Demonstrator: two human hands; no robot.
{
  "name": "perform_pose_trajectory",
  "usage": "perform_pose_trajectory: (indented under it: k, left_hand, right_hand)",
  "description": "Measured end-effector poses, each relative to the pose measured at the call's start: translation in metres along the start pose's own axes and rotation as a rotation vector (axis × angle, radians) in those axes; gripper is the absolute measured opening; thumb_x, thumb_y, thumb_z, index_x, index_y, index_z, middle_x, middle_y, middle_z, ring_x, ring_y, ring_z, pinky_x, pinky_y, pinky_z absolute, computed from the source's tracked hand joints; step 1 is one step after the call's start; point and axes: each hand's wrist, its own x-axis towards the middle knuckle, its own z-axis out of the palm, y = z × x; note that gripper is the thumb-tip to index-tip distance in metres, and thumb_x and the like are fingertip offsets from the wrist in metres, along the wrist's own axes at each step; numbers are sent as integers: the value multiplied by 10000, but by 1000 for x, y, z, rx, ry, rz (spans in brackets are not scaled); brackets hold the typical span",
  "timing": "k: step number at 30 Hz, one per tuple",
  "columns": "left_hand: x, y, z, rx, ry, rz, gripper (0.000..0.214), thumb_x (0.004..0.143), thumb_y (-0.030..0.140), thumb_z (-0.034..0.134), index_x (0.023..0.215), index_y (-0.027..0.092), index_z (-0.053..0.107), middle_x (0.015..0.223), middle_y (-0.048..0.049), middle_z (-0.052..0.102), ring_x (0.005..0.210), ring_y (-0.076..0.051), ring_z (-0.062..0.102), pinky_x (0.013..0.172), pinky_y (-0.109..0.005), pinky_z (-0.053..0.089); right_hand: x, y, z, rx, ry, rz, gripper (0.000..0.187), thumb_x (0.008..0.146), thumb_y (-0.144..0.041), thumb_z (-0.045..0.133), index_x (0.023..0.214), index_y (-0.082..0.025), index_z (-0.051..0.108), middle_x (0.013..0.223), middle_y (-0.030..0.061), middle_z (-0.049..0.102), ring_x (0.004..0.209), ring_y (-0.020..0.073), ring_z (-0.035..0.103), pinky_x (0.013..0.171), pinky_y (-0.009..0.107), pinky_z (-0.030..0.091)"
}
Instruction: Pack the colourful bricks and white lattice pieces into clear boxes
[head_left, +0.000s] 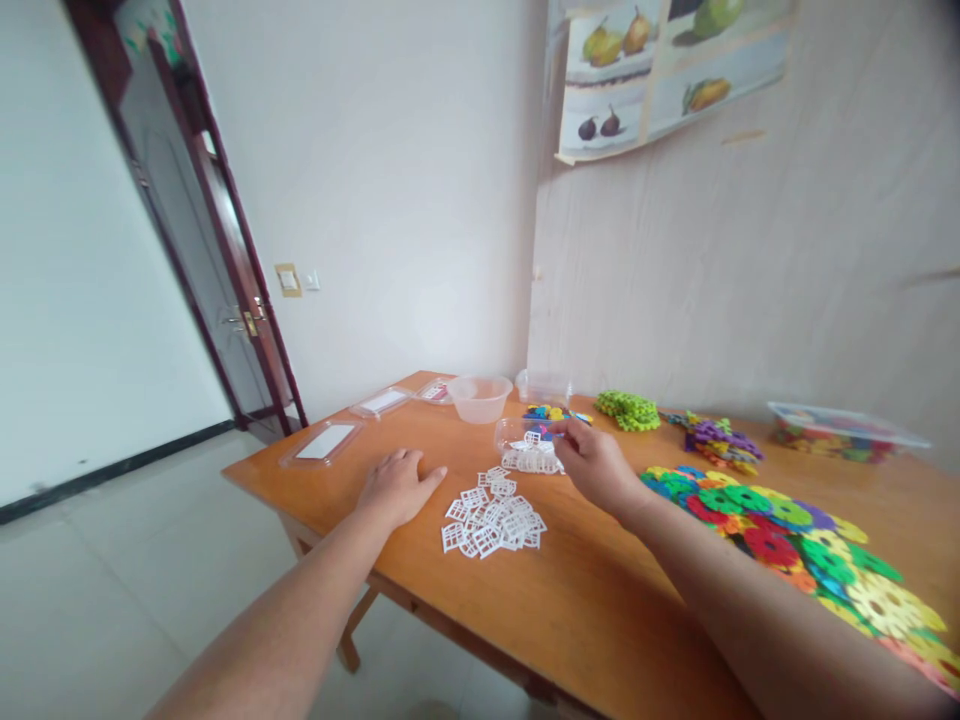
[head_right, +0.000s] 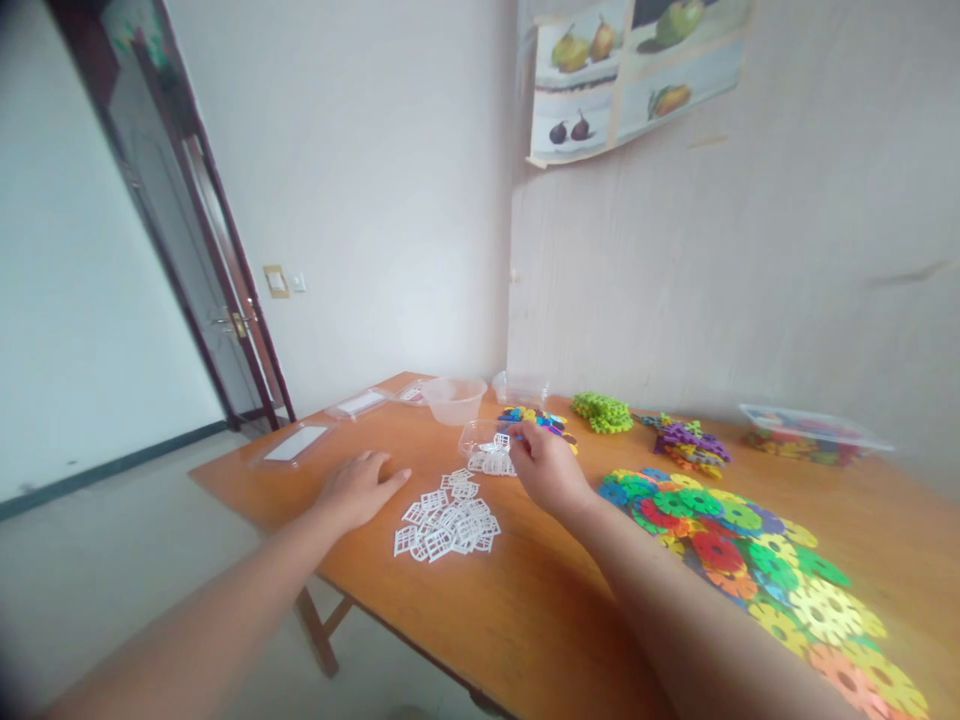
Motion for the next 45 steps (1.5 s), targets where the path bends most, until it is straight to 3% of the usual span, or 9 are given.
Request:
perform_pose_trajectory:
  k: [3, 8, 13, 18, 22, 26, 38, 42, 45]
  left_hand:
    - [0, -1, 2, -5, 10, 4, 685, 846, 730, 367, 1233, 215, 600, 1309, -134, 608, 1223, -313, 545, 998, -397, 395]
    - [0, -1, 5, -29, 24, 3, 675, 838, 738, 387, 1216, 224, 608, 1281, -136, 617, 1213, -312, 544, 1005, -401, 385]
    - [-1, 0, 5, -45, 22, -13, 655, 833, 733, 410, 1204, 231, 609, 1283, -132, 613, 1210, -313, 541, 1011, -410, 375]
    - [-2, 0, 5, -41, 30, -1, 664, 837, 733, 401, 1208, 220, 601, 1289, -143, 605, 1229, -320, 526, 1020, -426, 366]
    - [-3, 2, 4, -48, 27, -9, 657, 831, 733, 411, 1184, 214, 608, 1297, -150, 597, 1230, -323, 518, 1009, -429, 370]
    - [-4, 3, 2, -65, 9, -22, 657, 820, 745, 418, 1166, 222, 612, 1313, -145, 589, 1245, -320, 507, 1020, -424, 359]
    - [1, 0, 10, -95, 5, -25, 719, 813, 763, 394, 1237, 217, 593, 1315, -153, 582, 1261, -334, 483, 1048, -445, 315]
    - [1, 0, 9, -76, 9, -21, 720, 816, 754, 397, 1244, 209, 593, 1333, -159, 573, 1257, -337, 487, 1031, -449, 337]
    - [1, 0, 7, -71, 9, -21, 711, 816, 748, 404, 1235, 209, 601, 1333, -162, 573, 1252, -340, 491, 1024, -450, 346]
  right_hand:
    - [-10, -10, 8, -46, -179, -125, 268, 885, -225, 471, 1029, -204, 696, 916, 48, 728, 826, 189, 658, 738, 285, 484]
    - [-17, -24, 20, -168, -430, -228, 452, 846, -113, 450, 1228, -223, 665, 1224, 64, 687, 1101, 212, 624, 944, 305, 462]
    - [-9, -43, 29, -370, -575, -218, 494, 849, -121, 457, 1293, -241, 636, 1280, 72, 656, 1151, 222, 608, 983, 311, 440]
    - [1, -64, 40, -566, -693, -250, 449, 876, -185, 458, 1270, -298, 641, 1247, 75, 657, 1083, 249, 640, 886, 342, 480]
    - [3, -72, 42, -650, -718, -241, 403, 895, -221, 438, 1208, -300, 678, 1168, 98, 681, 1011, 277, 659, 781, 360, 494]
    - [0, -70, 30, -675, -714, -196, 415, 862, -186, 461, 1185, -297, 696, 1151, 100, 686, 1027, 285, 647, 767, 350, 474]
    - [-10, -12, -10, -450, -601, -46, 306, 794, -200, 568, 1059, -213, 721, 972, 49, 723, 866, 187, 633, 782, 275, 446]
    - [-13, -8, -10, -397, -633, -16, 316, 819, -345, 601, 1071, -192, 715, 963, 60, 724, 827, 191, 636, 741, 284, 450]
    - [-16, -13, -7, -362, -657, 22, 264, 796, -354, 628, 970, -181, 725, 912, 55, 726, 793, 184, 634, 714, 277, 448]
